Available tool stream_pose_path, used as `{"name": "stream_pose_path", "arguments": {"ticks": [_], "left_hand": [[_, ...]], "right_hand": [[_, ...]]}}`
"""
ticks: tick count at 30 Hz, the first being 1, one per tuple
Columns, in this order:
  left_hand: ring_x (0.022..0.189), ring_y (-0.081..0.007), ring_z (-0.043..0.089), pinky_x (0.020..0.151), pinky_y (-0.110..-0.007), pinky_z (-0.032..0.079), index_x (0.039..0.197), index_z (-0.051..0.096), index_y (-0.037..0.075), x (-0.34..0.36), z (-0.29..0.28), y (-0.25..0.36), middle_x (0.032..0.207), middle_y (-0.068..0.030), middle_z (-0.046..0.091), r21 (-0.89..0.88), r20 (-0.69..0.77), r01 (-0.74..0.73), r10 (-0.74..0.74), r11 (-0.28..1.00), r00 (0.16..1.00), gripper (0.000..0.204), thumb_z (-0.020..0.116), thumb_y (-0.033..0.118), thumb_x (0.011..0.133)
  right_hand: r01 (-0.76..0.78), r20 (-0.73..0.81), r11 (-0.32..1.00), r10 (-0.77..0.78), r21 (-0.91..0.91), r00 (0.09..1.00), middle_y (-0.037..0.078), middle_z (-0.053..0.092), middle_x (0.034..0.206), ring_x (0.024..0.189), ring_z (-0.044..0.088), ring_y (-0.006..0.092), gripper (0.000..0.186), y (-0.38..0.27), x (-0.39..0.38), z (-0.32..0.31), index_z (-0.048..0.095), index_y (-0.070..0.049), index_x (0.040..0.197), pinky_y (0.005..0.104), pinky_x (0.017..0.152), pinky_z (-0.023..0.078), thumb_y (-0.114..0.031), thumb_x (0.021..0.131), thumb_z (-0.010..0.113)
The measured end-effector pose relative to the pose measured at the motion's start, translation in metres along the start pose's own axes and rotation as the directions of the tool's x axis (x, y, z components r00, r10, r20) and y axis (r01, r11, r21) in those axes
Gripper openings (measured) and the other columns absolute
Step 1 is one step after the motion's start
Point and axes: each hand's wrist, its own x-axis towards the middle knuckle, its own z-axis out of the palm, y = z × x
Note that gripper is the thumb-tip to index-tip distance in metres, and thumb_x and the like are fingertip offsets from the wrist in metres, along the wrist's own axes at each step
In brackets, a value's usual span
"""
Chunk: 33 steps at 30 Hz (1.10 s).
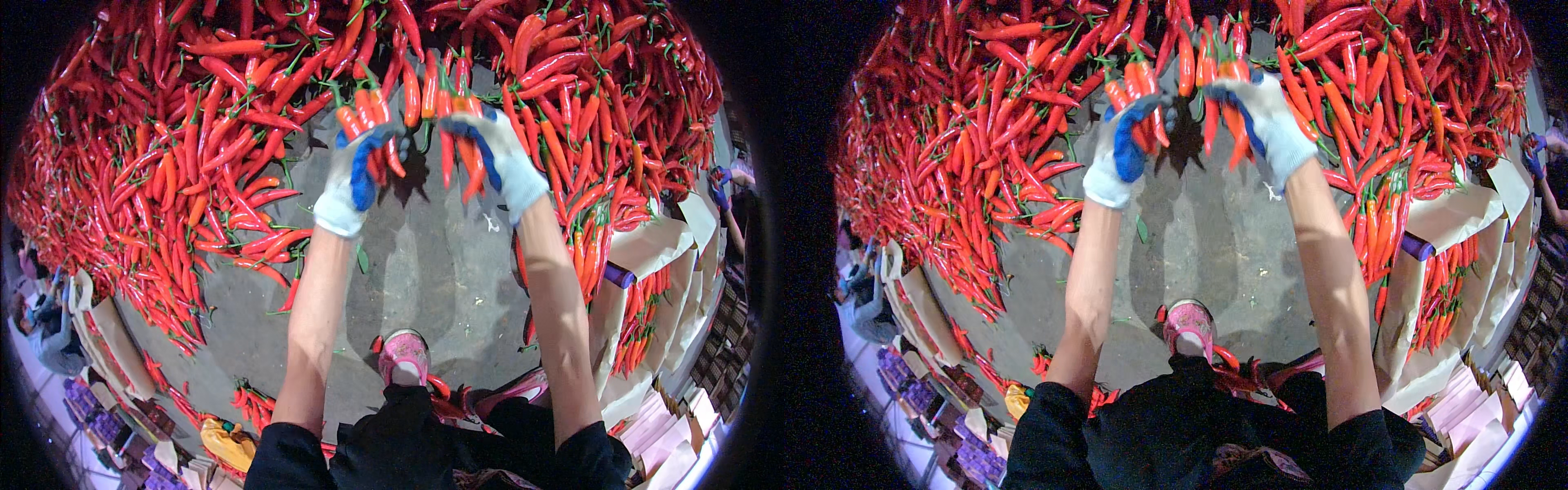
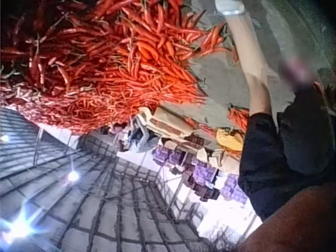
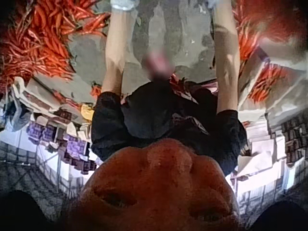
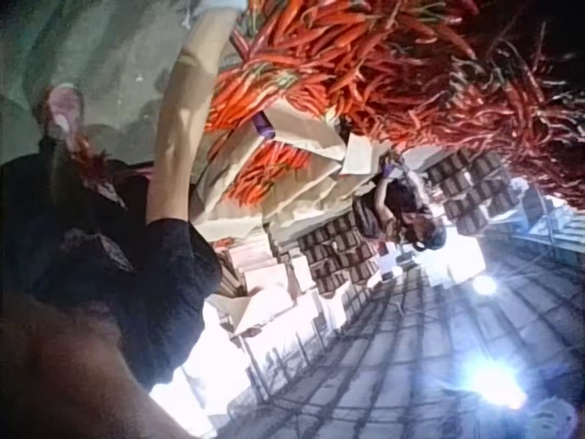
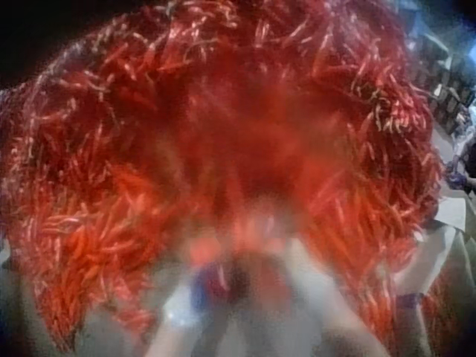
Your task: The person sits on the floor and repeatedly picks up handfuls of red chilies, gathers them by the stems, and places them into a cardboard box. The process continues with multiple batches of chilies being moved from the floor into the box.
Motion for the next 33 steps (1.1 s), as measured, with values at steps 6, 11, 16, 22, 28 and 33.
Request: {"name": "stream_pose_path", "arguments": {"ticks": [6, 11, 16, 22, 28, 33], "left_hand": [[0.089, -0.0205, 0.065, 0.080, -0.031, 0.053, 0.107, 0.062, 0.000, 0.040, 0.007, -0.055, 0.099, -0.0069, 0.066, -0.051, -0.064, 0.100, -0.103, 0.994, 0.993, 0.022, 0.053, 0.011, 0.090], [0.073, -0.0136, 0.062, 0.067, -0.029, 0.051, 0.091, 0.062, 0.007, -0.056, 0.019, -0.076, 0.082, -0.0010, 0.063, 0.136, -0.157, 0.232, -0.211, 0.963, 0.965, 0.009, 0.063, 0.005, 0.083], [0.078, -0.0178, 0.066, 0.070, -0.030, 0.053, 0.104, 0.062, 0.001, -0.132, 0.018, -0.078, 0.088, -0.0061, 0.067, -0.112, -0.144, 0.418, -0.430, 0.902, 0.891, 0.022, 0.065, 0.005, 0.083], [0.077, -0.0176, 0.064, 0.067, -0.030, 0.052, 0.106, 0.059, 0.001, -0.159, 0.006, -0.077, 0.086, -0.0070, 0.065, -0.020, -0.314, 0.138, -0.138, 0.990, 0.939, 0.026, 0.064, 0.001, 0.080], [0.076, -0.0156, 0.063, 0.064, -0.028, 0.048, 0.103, 0.060, 0.001, -0.135, -0.017, -0.054, 0.092, -0.0059, 0.065, 0.270, -0.394, 0.009, 0.102, 0.963, 0.914, 0.026, 0.064, -0.001, 0.077], [0.072, -0.0283, 0.066, 0.065, -0.040, 0.049, 0.086, 0.061, 0.003, -0.078, -0.005, -0.031, 0.080, -0.0145, 0.067, 0.916, -0.315, 0.148, 0.441, 0.372, 0.841, 0.034, 0.078, 0.025, 0.067]], "right_hand": [[0.069, 0.013, 0.959, -0.067, -0.275, 0.998, 0.003, 0.064, 0.073, 0.063, 0.054, 0.0121, 0.021, 0.048, 0.075, 0.000, 0.066, -0.001, 0.079, 0.0304, 0.061, 0.046, -0.018, 0.069, 0.074], [0.177, 0.091, 0.668, -0.161, -0.723, 0.983, 0.010, 0.066, 0.092, 0.077, 0.063, 0.0169, 0.065, 0.059, -0.008, -0.028, 0.053, -0.002, 0.125, 0.0297, 0.072, 0.051, -0.015, 0.065, 0.075], [0.011, 0.250, 0.747, 0.209, -0.664, 0.945, 0.019, 0.060, 0.117, 0.107, 0.059, 0.0291, 0.067, 0.051, -0.072, -0.055, 0.055, -0.003, 0.124, 0.0352, 0.092, 0.046, -0.028, 0.066, 0.076], [-0.181, -0.020, 0.978, 0.180, -0.100, 0.984, 0.001, 0.065, 0.090, 0.079, 0.058, 0.0092, 0.040, 0.034, -0.111, -0.045, 0.062, 0.001, 0.107, 0.0248, 0.074, 0.049, -0.010, 0.071, 0.073], [-0.143, 0.013, 0.989, 0.142, 0.047, 0.990, -0.002, 0.062, 0.083, 0.073, 0.056, 0.0074, 0.031, 0.043, -0.102, -0.027, 0.063, -0.001, 0.101, 0.0235, 0.066, 0.048, -0.004, 0.072, 0.074], [-0.161, 0.073, 0.987, 0.159, 0.017, 0.985, -0.001, 0.063, 0.084, 0.071, 0.057, 0.0078, 0.032, 0.051, -0.104, -0.004, 0.062, -0.001, 0.101, 0.0233, 0.064, 0.048, -0.003, 0.072, 0.073]]}}
